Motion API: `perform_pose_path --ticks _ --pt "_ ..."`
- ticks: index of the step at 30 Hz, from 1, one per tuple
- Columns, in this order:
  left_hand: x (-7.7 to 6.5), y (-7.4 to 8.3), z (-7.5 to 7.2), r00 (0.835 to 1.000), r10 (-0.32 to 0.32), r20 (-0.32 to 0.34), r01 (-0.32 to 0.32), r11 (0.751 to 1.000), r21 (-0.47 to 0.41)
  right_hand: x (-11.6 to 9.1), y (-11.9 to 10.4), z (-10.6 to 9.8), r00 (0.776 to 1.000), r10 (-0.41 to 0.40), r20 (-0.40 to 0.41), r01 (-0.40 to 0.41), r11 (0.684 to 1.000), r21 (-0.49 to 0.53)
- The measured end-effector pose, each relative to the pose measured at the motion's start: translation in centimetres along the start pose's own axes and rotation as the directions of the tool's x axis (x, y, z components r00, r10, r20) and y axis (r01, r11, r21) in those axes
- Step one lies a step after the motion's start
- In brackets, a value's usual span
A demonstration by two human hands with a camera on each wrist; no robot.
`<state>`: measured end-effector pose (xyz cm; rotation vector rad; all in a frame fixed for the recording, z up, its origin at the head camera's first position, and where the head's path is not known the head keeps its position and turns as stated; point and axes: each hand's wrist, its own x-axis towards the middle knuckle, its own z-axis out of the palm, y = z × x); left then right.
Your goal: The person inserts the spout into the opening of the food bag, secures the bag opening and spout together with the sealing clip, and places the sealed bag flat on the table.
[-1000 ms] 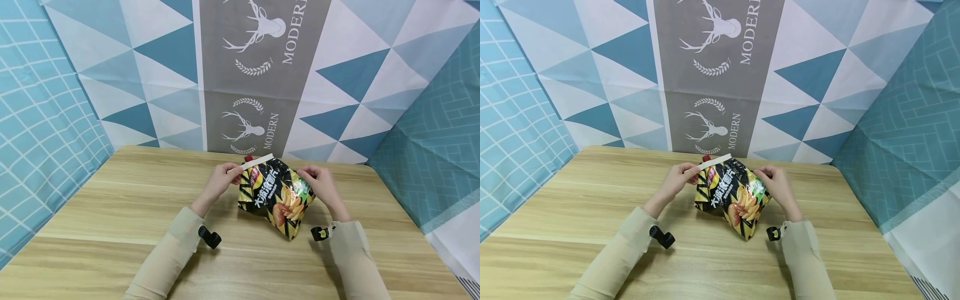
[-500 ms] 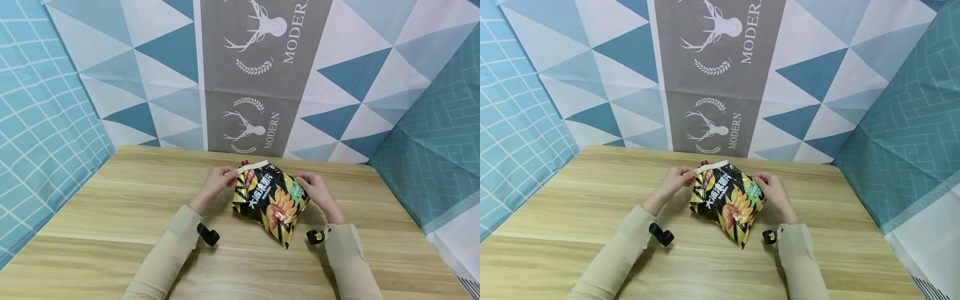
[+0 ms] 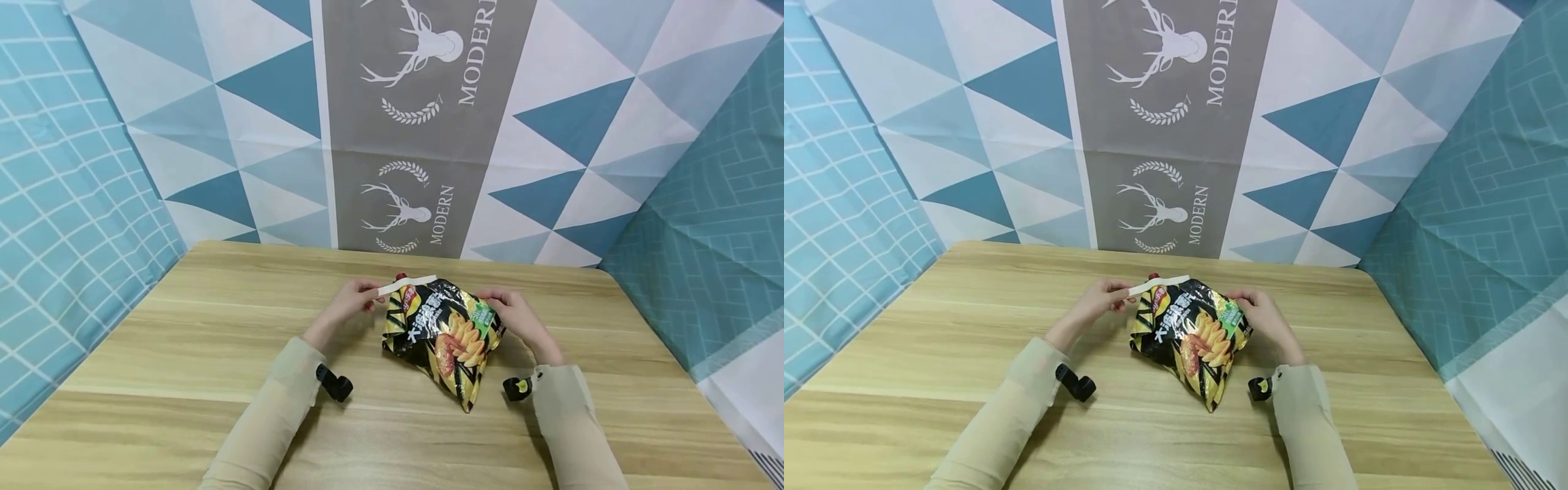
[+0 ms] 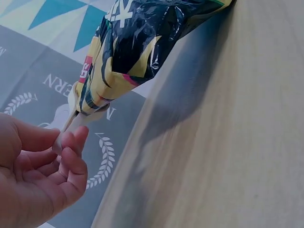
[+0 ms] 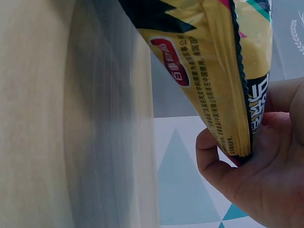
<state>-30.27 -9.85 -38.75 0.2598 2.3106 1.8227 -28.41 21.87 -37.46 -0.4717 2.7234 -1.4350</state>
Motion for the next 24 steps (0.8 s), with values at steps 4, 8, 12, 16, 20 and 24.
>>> perform_pose_path --ticks 4,8,12,16,20,24 --pt "0.1 -0.3 -0.1 1.000 -0.015 0.003 0.015 1.000 0.005 0.0 0.3 0.1 0.999 0.026 0.026 -0.027 0.999 0.018" --pt "0.2 -0.7 0.0 0.999 -0.031 0.013 0.030 0.999 0.029 0.1 0.8 0.2 0.996 0.045 0.083 -0.049 0.997 0.051" --pt "0.2 -0.9 0.1 0.998 -0.053 0.031 0.051 0.998 0.045 0.1 1.2 0.3 0.991 0.055 0.121 -0.057 0.998 0.010" --pt "0.1 -0.9 0.1 0.998 -0.064 0.026 0.063 0.996 0.058 0.0 1.4 0.5 0.987 0.077 0.140 -0.073 0.997 -0.035" --pt "0.0 -0.9 0.0 0.997 -0.074 0.004 0.073 0.993 0.096 -0.1 1.6 0.5 0.984 0.062 0.166 -0.052 0.997 -0.066" --pt "-0.1 -1.0 0.1 0.996 -0.093 0.019 0.090 0.990 0.109 -0.3 1.8 0.6 0.982 0.037 0.184 -0.016 0.993 -0.115"
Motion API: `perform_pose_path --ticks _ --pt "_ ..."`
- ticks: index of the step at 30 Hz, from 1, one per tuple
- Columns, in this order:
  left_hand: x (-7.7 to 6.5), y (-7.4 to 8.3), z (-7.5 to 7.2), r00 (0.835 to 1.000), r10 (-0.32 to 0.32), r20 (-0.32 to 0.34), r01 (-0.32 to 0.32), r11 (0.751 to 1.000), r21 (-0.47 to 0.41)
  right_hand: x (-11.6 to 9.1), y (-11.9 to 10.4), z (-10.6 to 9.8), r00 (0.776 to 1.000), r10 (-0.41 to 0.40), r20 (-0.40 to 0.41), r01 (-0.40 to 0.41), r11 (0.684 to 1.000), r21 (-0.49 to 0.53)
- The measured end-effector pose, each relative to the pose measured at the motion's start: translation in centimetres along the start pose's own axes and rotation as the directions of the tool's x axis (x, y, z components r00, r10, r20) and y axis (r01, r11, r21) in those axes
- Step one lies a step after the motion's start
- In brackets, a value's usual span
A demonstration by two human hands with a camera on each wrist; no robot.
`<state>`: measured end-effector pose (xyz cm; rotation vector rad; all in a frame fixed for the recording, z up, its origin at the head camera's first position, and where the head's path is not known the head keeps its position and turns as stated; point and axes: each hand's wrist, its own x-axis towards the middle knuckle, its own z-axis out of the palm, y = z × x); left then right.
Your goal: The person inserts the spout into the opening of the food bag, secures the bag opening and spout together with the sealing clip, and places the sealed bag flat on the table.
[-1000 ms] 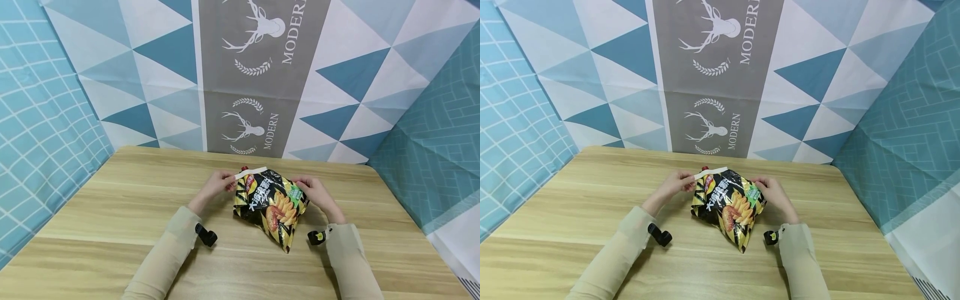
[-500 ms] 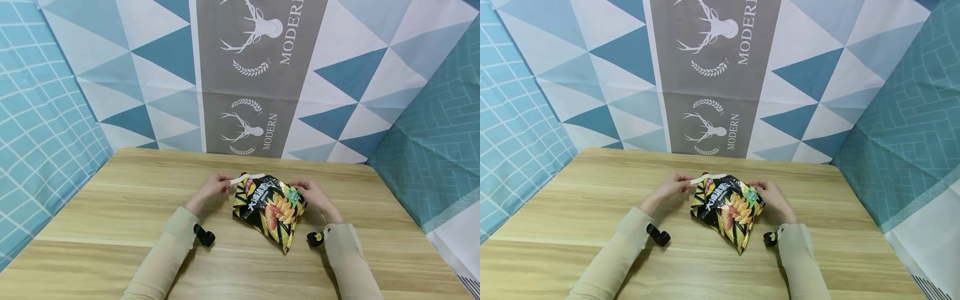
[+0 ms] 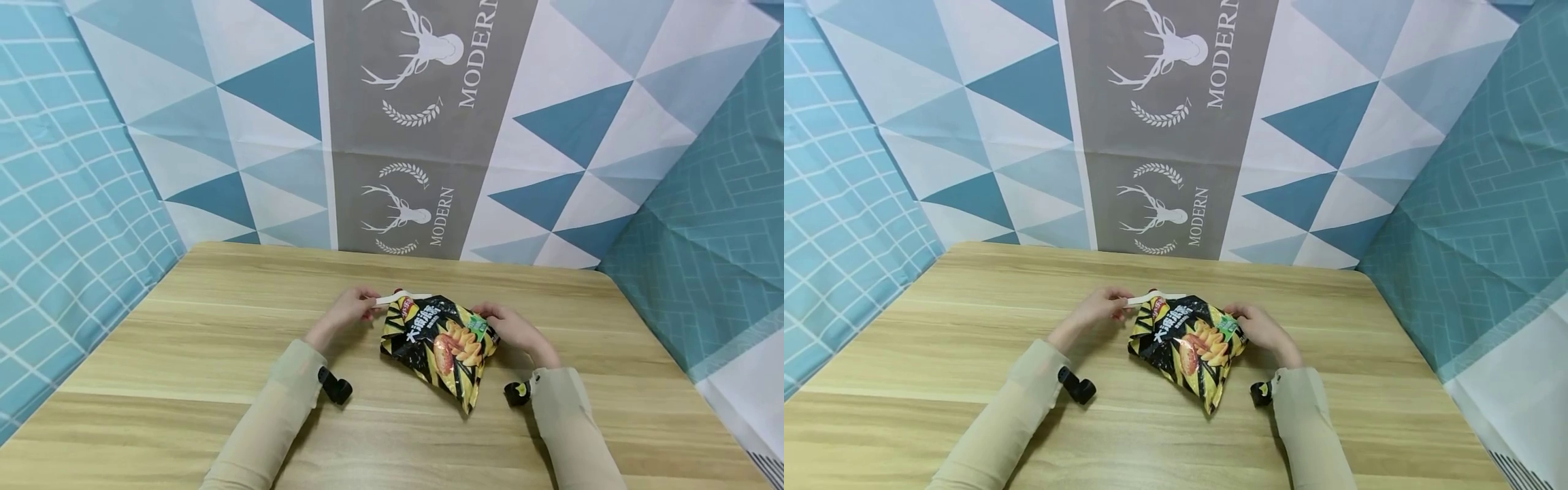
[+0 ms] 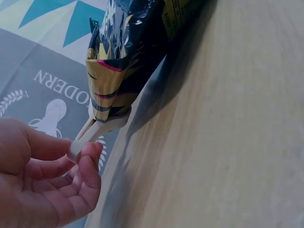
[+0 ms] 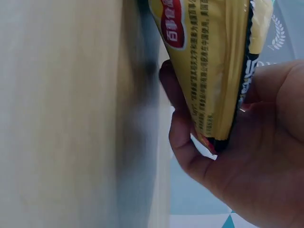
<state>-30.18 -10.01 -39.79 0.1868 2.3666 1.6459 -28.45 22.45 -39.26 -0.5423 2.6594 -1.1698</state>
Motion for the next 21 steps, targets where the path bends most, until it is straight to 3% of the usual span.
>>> perform_pose_path --ticks 5,10,14,18,21 --pt "-0.1 -0.1 -0.1 0.999 -0.005 0.033 0.005 1.000 0.010 -0.1 0.1 -0.1 1.000 -0.004 -0.002 0.004 1.000 -0.022" --pt "-0.5 -0.4 -0.4 0.997 0.028 0.077 -0.030 0.999 0.018 -0.6 0.0 -0.3 1.000 -0.012 0.026 0.014 0.996 -0.089" --pt "-0.5 -0.5 -0.4 0.998 -0.007 0.065 0.005 1.000 0.025 -0.7 -0.1 -0.8 0.998 -0.018 0.059 0.027 0.989 -0.144" --pt "-0.9 -0.1 -0.9 0.999 -0.012 0.043 0.008 0.996 0.089 -0.1 -0.2 -1.7 0.997 -0.021 0.074 0.030 0.990 -0.134" --pt "-1.2 0.8 -1.6 0.999 -0.005 0.034 -0.002 0.983 0.186 0.2 -0.2 -2.7 0.996 0.005 0.087 0.007 0.991 -0.132"
